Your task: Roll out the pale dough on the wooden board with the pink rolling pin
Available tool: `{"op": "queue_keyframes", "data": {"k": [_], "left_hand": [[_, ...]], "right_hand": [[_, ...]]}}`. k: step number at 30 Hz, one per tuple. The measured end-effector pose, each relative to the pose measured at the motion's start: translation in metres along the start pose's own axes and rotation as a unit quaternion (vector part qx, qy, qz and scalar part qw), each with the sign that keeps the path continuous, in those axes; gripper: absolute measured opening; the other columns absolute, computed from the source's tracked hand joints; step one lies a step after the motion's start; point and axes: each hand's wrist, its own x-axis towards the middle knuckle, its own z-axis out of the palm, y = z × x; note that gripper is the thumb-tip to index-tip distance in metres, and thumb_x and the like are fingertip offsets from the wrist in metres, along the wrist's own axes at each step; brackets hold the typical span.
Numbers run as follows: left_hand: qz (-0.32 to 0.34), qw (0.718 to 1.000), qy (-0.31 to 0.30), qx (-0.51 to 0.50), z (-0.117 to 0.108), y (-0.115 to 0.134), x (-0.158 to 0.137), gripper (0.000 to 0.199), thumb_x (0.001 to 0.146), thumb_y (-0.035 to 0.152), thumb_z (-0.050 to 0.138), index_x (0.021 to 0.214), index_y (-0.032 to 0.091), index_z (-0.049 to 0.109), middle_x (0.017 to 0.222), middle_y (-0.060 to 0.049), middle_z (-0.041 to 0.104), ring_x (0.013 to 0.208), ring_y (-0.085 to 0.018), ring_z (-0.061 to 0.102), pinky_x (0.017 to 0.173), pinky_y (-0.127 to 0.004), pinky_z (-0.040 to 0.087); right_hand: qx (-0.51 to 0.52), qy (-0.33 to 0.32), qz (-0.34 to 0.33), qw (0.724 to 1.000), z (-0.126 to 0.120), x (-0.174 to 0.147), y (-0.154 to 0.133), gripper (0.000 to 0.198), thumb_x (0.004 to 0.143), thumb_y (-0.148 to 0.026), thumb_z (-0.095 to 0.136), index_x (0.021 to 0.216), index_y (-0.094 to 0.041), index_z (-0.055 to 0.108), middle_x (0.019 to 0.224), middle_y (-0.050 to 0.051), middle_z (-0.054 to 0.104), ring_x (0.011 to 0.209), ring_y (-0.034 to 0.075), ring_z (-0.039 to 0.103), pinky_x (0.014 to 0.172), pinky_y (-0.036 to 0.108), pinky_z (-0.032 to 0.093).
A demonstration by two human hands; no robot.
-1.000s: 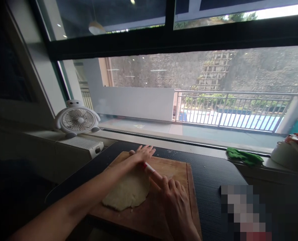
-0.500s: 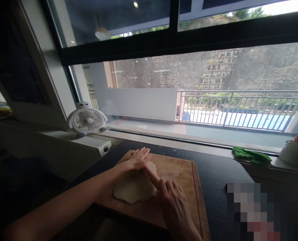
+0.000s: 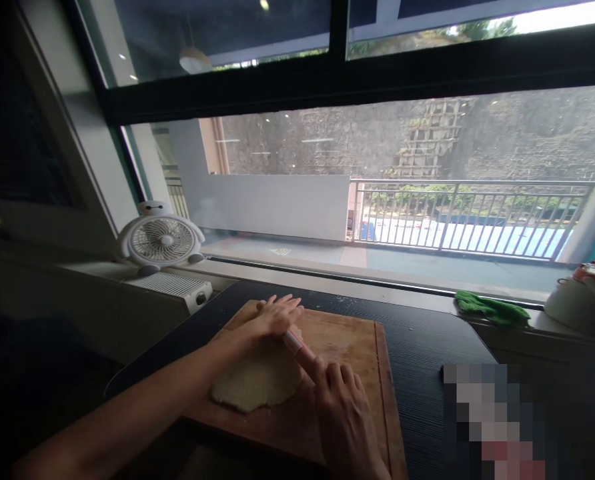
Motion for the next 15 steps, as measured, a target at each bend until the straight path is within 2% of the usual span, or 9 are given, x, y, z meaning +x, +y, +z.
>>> {"op": "queue_keyframes", "data": {"k": [3,6,8,11,15], "left_hand": [[-0.003,0.999,0.003,0.04,0.0,-0.02,-0.042,0.05,0.095,0.038,0.019,0.136,0.018,0.04,0.144,-0.007,0.036,0.136,-0.025,0.021,0.109,-0.049,0.013],[0.009,0.998,0.036,0.043,-0.006,-0.04,-0.086,0.053,0.095,0.04,0.016,0.139,0.016,0.035,0.145,-0.005,0.033,0.136,-0.018,0.022,0.112,-0.039,0.013],[0.021,0.998,0.043,0.04,-0.01,-0.048,-0.101,0.052,0.095,0.039,0.016,0.136,0.017,0.039,0.143,-0.005,0.037,0.134,-0.016,0.027,0.112,-0.036,0.013],[0.041,0.998,0.034,0.038,-0.013,-0.048,-0.091,0.05,0.095,0.036,0.016,0.128,0.019,0.049,0.136,-0.005,0.048,0.129,-0.018,0.036,0.11,-0.038,0.017],[0.047,0.998,-0.031,0.025,-0.009,-0.034,-0.034,0.044,0.094,0.034,0.023,0.117,0.02,0.057,0.13,-0.008,0.053,0.123,-0.023,0.043,0.106,-0.044,0.022]], "right_hand": [[0.029,0.012,-0.027,0.999,0.0,-0.006,-0.022,0.059,0.082,-0.005,0.046,0.137,-0.024,0.033,0.091,0.002,0.054,0.081,0.017,0.051,0.074,0.03,0.044],[0.04,0.025,-0.043,0.998,0.004,-0.009,-0.039,0.06,0.081,-0.008,0.05,0.137,-0.024,0.034,0.094,0.003,0.054,0.083,0.019,0.05,0.074,0.032,0.044],[0.044,0.025,-0.045,0.998,0.006,-0.008,-0.044,0.059,0.081,-0.01,0.052,0.136,-0.024,0.034,0.094,0.003,0.054,0.083,0.019,0.05,0.074,0.032,0.044],[0.054,0.005,-0.056,0.997,0.004,-0.001,-0.038,0.055,0.082,-0.01,0.051,0.132,-0.026,0.038,0.091,0.001,0.055,0.08,0.017,0.051,0.073,0.029,0.044],[0.032,0.026,-0.033,0.999,0.007,0.013,-0.018,0.033,0.085,-0.01,0.048,0.114,-0.024,0.049,0.085,0.0,0.057,0.075,0.015,0.053,0.068,0.026,0.043]]}}
